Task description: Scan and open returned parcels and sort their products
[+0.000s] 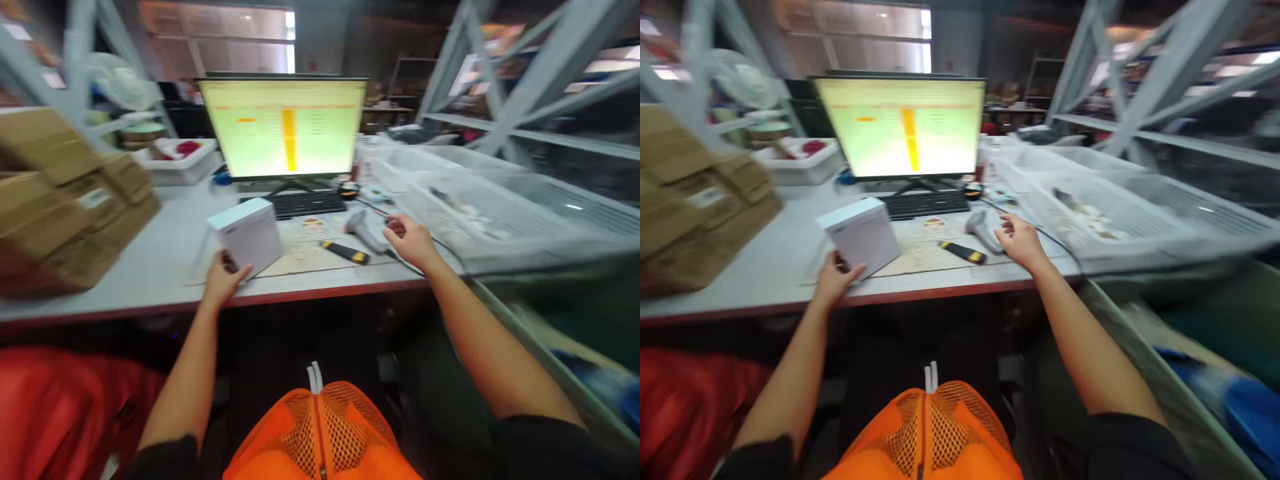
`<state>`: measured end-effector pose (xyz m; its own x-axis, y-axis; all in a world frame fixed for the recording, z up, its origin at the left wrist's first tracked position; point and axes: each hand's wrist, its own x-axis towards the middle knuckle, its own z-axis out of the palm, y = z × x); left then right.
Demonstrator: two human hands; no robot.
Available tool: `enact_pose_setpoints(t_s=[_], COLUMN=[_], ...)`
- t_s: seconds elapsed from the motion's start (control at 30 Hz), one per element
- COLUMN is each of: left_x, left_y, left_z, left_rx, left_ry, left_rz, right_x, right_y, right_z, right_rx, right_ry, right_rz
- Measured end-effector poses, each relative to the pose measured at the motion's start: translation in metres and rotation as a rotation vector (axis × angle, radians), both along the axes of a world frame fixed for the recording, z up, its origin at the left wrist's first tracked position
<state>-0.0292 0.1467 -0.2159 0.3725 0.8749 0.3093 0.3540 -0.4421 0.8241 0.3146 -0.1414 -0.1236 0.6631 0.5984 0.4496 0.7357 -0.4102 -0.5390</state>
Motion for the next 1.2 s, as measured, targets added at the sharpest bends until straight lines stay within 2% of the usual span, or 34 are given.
enact_pose_setpoints(t_s=[0.03, 0.1, 0.2, 0.37, 0.43, 0.5, 0.6, 0.73, 0.8, 0.87, 0.93, 1.03, 1.1, 1.2], left_x=[-0.017, -0.031, -0.028, -0.024, -0.025, -0.025, -0.023, -0.020, -0.020, -0.021, -0.021, -0.019, -0.018, -0.021], left_y=[0.006, 0.014, 0.020, 0.020, 0.018, 0.016, 0.012, 0.009, 0.009, 0.009, 0.009, 0.009, 0.009, 0.012], left_z=[-0.001, -0.003, -0.006, -0.008, -0.008, -0.007, -0.008, -0.010, -0.011, -0.011, -0.011, -0.012, -0.014, -0.011], left_rx=[-0.035, -0.090, -0.112, -0.116, -0.089, -0.049, -0.013, 0.048, 0.048, 0.023, 0.002, 0.011, 0.025, 0.005], left_ry=[0.003, -0.037, -0.108, -0.125, -0.102, -0.078, -0.021, 0.037, 0.047, 0.053, 0.045, 0.027, 0.005, -0.110], left_rz=[0.039, 0.028, -0.023, -0.085, -0.088, -0.086, -0.073, -0.081, -0.091, -0.093, -0.093, -0.099, -0.092, -0.079], right_x=[-0.001, -0.003, -0.008, -0.006, -0.004, -0.006, -0.026, -0.081, -0.110, -0.131, -0.141, -0.133, -0.114, -0.071], right_y=[0.028, 0.072, 0.106, 0.114, 0.112, 0.104, 0.075, 0.028, 0.017, 0.017, 0.025, 0.042, 0.052, 0.064], right_z=[-0.007, -0.017, -0.027, -0.033, -0.028, -0.016, 0.010, 0.041, 0.050, 0.055, 0.055, 0.051, 0.043, 0.026], right_rx=[-0.105, -0.294, -0.500, -0.593, -0.632, -0.659, -0.563, -0.262, -0.155, -0.116, -0.124, -0.139, -0.126, -0.159], right_ry=[-0.014, -0.049, -0.020, 0.047, 0.035, -0.005, -0.133, -0.167, -0.162, -0.176, -0.185, -0.194, -0.218, -0.242], right_rz=[-0.011, -0.078, -0.213, -0.377, -0.388, -0.338, -0.130, 0.412, 0.633, 0.758, 0.799, 0.730, 0.640, 0.451])
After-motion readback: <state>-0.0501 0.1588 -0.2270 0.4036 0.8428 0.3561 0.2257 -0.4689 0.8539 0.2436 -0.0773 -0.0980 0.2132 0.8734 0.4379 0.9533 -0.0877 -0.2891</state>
